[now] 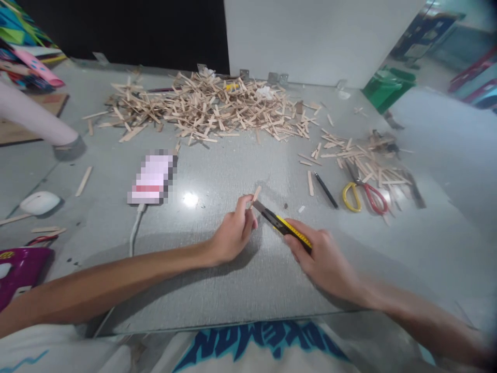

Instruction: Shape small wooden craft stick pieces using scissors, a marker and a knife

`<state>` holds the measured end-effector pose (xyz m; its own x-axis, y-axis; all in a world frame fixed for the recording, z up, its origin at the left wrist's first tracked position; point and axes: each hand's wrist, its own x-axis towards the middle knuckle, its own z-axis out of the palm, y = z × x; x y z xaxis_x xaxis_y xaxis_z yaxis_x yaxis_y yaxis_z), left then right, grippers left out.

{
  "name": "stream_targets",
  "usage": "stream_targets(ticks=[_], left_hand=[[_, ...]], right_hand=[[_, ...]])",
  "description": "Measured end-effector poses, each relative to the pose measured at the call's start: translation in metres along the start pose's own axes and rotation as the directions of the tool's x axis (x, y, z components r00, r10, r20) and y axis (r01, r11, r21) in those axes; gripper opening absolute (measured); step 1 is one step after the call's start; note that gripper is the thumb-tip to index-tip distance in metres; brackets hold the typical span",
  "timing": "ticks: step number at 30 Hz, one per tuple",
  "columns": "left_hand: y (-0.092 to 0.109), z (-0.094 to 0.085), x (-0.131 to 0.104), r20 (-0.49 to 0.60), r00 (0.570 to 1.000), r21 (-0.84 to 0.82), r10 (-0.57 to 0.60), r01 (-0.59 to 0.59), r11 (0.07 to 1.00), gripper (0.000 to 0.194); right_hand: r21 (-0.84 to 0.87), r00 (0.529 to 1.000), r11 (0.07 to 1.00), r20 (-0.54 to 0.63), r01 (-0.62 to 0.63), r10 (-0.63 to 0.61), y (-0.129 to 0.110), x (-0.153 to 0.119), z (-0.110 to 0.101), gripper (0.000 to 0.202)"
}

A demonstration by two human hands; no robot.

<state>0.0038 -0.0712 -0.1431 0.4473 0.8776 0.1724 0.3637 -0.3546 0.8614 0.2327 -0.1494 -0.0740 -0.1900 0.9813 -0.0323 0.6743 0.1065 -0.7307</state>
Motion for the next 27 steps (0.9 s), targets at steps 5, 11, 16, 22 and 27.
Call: stream_targets(ticks=[5, 11, 16, 22, 27], left_hand=[[-0.001, 0.0, -0.003, -0.02, 1.0, -0.003, 0.002, -0.002, 1.0, 0.028], [-0.008, -0.006, 0.002, -0.111, 0.991, -0.145, -0.077, 0.06, 0.988, 0.03], [-0.007, -0.011, 0.008, -0.033, 0.999, -0.338, -0.023, 0.01, 0.941, 0.032], [-0.009, -0.011, 0.008, 0.0, 1.0, -0.431, 0.008, -0.007, 0.902, 0.039], [-0.006, -0.01, 0.008, 0.019, 0.999, -0.384, 0.034, -0.024, 0.923, 0.038]], right_hand=[[0.1, 0.997, 0.992, 0.023, -0.072, 0.07, -0.005, -0.007, -0.001, 0.03], [0.233, 0.983, 0.955, 0.062, -0.183, 0.174, -0.021, -0.017, -0.022, 0.035], [-0.014, 0.994, 1.0, -0.108, 0.026, -0.027, -0.014, 0.002, -0.018, 0.034], [-0.096, 0.981, 0.984, -0.112, 0.147, -0.157, 0.013, 0.01, 0.01, 0.037], [-0.102, 0.979, 0.982, -0.11, 0.159, -0.17, 0.018, 0.005, 0.017, 0.042]])
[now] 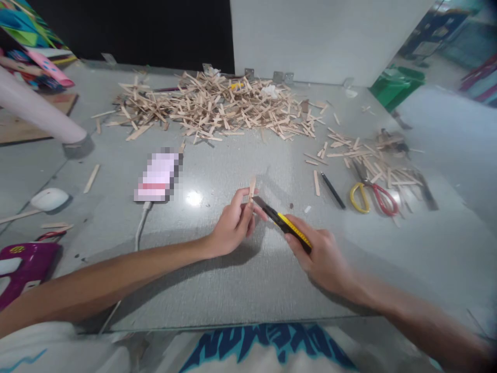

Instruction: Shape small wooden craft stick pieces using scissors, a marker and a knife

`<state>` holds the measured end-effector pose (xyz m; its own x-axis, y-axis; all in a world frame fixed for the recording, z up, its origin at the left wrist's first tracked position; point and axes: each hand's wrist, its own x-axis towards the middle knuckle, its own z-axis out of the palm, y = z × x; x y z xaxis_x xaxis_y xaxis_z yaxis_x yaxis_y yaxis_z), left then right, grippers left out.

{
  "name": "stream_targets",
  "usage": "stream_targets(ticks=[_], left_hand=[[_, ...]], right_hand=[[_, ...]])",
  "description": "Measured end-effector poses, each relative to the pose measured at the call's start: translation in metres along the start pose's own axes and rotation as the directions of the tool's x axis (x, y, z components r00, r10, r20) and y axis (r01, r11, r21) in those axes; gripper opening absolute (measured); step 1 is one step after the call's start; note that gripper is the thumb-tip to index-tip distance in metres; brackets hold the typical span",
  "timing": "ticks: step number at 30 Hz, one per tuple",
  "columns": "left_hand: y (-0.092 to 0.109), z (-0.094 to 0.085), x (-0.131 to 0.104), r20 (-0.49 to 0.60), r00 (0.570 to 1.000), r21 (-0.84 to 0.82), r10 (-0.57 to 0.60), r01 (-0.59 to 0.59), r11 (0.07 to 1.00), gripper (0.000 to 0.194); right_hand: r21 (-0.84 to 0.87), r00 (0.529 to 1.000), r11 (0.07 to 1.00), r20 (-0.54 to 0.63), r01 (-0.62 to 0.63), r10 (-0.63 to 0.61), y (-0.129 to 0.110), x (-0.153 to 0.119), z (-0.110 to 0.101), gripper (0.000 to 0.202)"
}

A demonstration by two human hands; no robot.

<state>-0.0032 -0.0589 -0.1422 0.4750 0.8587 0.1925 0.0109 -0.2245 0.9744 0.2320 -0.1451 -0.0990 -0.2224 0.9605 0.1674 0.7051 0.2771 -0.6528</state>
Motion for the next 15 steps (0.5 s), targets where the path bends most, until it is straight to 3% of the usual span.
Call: stream_targets(ticks=[15], left_hand=[[-0.0016, 0.003, -0.0022, 0.009, 1.0, 0.066, 0.017, -0.017, 0.998, 0.025]], right_hand=[[-0.031, 1.0, 0.999, 0.013, -0.011, 0.012, -0.0047, -0.0019, -0.0022, 0.039]])
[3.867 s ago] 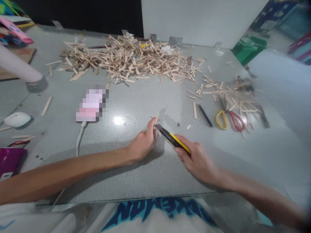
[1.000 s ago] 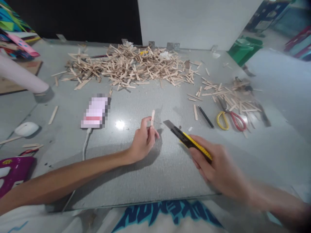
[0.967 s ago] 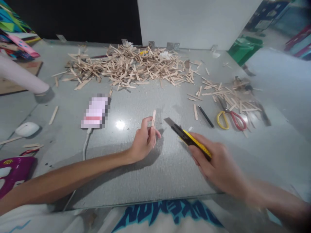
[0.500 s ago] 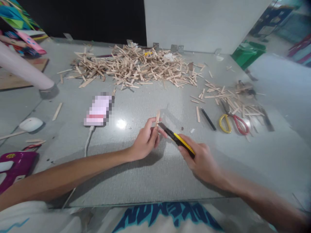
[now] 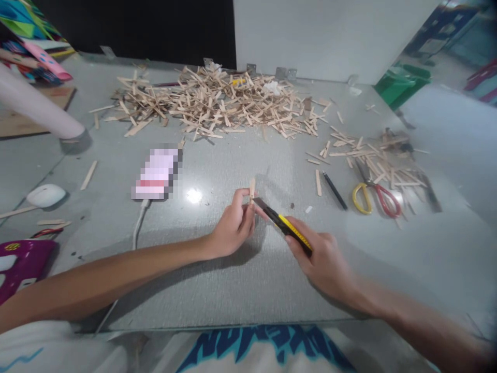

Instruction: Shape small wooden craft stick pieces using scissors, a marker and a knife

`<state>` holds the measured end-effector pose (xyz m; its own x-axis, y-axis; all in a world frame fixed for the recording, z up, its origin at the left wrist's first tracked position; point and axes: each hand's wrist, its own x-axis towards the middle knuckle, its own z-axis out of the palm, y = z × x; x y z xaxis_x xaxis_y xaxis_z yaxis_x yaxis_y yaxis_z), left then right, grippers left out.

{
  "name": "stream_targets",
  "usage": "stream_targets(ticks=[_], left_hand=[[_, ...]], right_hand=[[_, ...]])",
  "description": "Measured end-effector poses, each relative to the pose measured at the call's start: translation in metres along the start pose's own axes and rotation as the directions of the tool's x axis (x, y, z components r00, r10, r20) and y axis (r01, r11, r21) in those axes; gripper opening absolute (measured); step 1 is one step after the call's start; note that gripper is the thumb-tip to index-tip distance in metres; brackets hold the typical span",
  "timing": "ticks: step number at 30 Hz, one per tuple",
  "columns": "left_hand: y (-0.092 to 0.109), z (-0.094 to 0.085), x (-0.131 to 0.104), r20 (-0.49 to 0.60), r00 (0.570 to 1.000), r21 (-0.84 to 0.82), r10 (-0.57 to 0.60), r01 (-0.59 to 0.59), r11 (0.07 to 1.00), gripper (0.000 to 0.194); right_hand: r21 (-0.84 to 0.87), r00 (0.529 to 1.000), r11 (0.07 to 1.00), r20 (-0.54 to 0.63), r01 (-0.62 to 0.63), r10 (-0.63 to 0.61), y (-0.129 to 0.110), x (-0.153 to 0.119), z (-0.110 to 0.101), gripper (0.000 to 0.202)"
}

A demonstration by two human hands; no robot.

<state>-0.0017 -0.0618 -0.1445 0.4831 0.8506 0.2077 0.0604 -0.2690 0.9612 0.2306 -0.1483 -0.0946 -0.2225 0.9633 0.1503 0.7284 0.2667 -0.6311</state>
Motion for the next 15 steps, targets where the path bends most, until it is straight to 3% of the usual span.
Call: stream_targets(ticks=[9, 15], left_hand=[[-0.002, 0.001, -0.005, -0.041, 0.999, 0.257, -0.01, 0.02, 0.966, 0.023], [-0.003, -0.001, -0.004, -0.003, 1.0, 0.309, 0.031, -0.029, 0.951, 0.025]], right_hand=[[-0.073, 1.0, 0.997, 0.015, 0.009, -0.008, 0.001, -0.005, 0.007, 0.042], [-0.087, 0.999, 0.996, 0.016, 0.033, -0.032, 0.003, -0.006, 0.01, 0.045]])
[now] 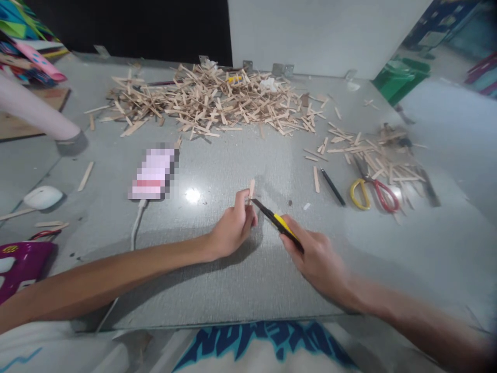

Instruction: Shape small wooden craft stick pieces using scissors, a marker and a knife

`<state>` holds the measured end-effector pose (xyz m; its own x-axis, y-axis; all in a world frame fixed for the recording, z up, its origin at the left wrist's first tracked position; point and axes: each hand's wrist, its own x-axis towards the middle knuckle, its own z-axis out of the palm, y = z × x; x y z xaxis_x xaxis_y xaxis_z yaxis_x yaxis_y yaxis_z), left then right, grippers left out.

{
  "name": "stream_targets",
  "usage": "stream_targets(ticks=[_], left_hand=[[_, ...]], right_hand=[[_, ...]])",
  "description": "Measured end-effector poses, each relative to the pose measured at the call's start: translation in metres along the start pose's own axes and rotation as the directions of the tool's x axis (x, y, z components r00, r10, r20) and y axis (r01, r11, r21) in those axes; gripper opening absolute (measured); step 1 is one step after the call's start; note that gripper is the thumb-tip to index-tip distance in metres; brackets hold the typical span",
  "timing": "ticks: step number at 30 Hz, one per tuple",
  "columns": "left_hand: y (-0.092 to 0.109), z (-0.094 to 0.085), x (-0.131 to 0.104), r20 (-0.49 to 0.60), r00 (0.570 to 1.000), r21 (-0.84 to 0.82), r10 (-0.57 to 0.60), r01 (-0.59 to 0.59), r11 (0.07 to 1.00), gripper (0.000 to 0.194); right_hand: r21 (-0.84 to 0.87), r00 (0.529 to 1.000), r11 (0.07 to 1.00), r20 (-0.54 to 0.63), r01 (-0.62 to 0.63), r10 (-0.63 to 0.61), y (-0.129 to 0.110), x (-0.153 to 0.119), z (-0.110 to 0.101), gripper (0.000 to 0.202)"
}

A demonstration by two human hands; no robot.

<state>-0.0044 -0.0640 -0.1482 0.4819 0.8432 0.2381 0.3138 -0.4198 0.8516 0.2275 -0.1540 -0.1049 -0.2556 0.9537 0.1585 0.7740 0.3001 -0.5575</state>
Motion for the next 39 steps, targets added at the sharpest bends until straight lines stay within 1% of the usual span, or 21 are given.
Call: stream_targets(ticks=[4, 7, 11, 13, 17, 21, 22, 24, 26, 28, 30, 33, 39], left_hand=[[0.0, -0.001, 0.001, 0.028, 1.0, 0.026, 0.014, -0.015, 1.0, 0.028], [-0.001, -0.001, 0.001, 0.03, 0.999, 0.038, 0.031, -0.032, 0.999, 0.028], [-0.002, 0.0, 0.001, 0.052, 0.998, 0.065, 0.017, -0.021, 0.998, 0.026], [-0.002, 0.0, 0.001, 0.06, 0.998, 0.058, 0.018, -0.022, 0.998, 0.026], [0.0, -0.001, 0.003, 0.034, 0.999, -0.014, -0.014, 0.014, 1.0, 0.024], [0.002, -0.002, 0.005, -0.052, 0.994, -0.105, -0.096, 0.09, 0.99, 0.023], [0.002, -0.001, 0.005, -0.045, 0.994, -0.146, -0.101, 0.094, 0.985, 0.022], [0.004, -0.001, 0.005, 0.028, 0.997, -0.249, -0.075, 0.079, 0.965, 0.022], [0.005, 0.0, 0.004, 0.098, 0.995, -0.341, -0.024, 0.056, 0.938, 0.023], [0.006, -0.001, 0.004, 0.116, 0.993, -0.384, 0.003, 0.043, 0.922, 0.022], [0.007, -0.002, 0.004, 0.112, 0.994, -0.391, 0.011, 0.033, 0.92, 0.021], [0.009, -0.004, 0.003, 0.122, 0.992, -0.381, -0.008, 0.054, 0.923, 0.019], [0.009, -0.005, 0.002, 0.138, 0.99, -0.348, -0.033, 0.08, 0.934, 0.019]], right_hand=[[0.038, 0.999, 0.998, 0.009, -0.043, 0.043, -0.003, 0.001, -0.003, 0.043], [0.086, 0.999, 0.995, 0.01, -0.046, 0.046, -0.005, 0.003, -0.005, 0.042], [0.146, 0.997, 0.986, 0.038, -0.077, 0.072, -0.002, 0.009, -0.005, 0.038], [0.153, 0.997, 0.985, 0.026, -0.079, 0.076, -0.001, 0.011, -0.004, 0.037], [0.15, 0.999, 0.987, 0.014, -0.052, 0.051, -0.004, 0.011, -0.007, 0.039], [0.146, 0.996, 0.987, -0.034, -0.071, 0.077, -0.013, 0.005, -0.02, 0.034], [0.148, 0.995, 0.986, -0.043, -0.08, 0.087, -0.014, 0.004, -0.023, 0.033], [0.165, 0.995, 0.982, -0.032, -0.088, 0.095, -0.015, 0.004, -0.027, 0.032], [0.184, 0.996, 0.979, -0.017, -0.083, 0.088, -0.014, 0.006, -0.026, 0.033], [0.189, 0.997, 0.979, -0.01, -0.073, 0.076, -0.011, 0.006, -0.022, 0.035], [0.171, 0.997, 0.983, -0.003, -0.073, 0.075, -0.01, 0.005, -0.018, 0.037], [0.138, 0.997, 0.988, -0.007, -0.074, 0.075, -0.008, 0.002, -0.015, 0.038], [0.123, 0.998, 0.99, -0.007, -0.062, 0.064, -0.008, -0.001, -0.015, 0.036]])
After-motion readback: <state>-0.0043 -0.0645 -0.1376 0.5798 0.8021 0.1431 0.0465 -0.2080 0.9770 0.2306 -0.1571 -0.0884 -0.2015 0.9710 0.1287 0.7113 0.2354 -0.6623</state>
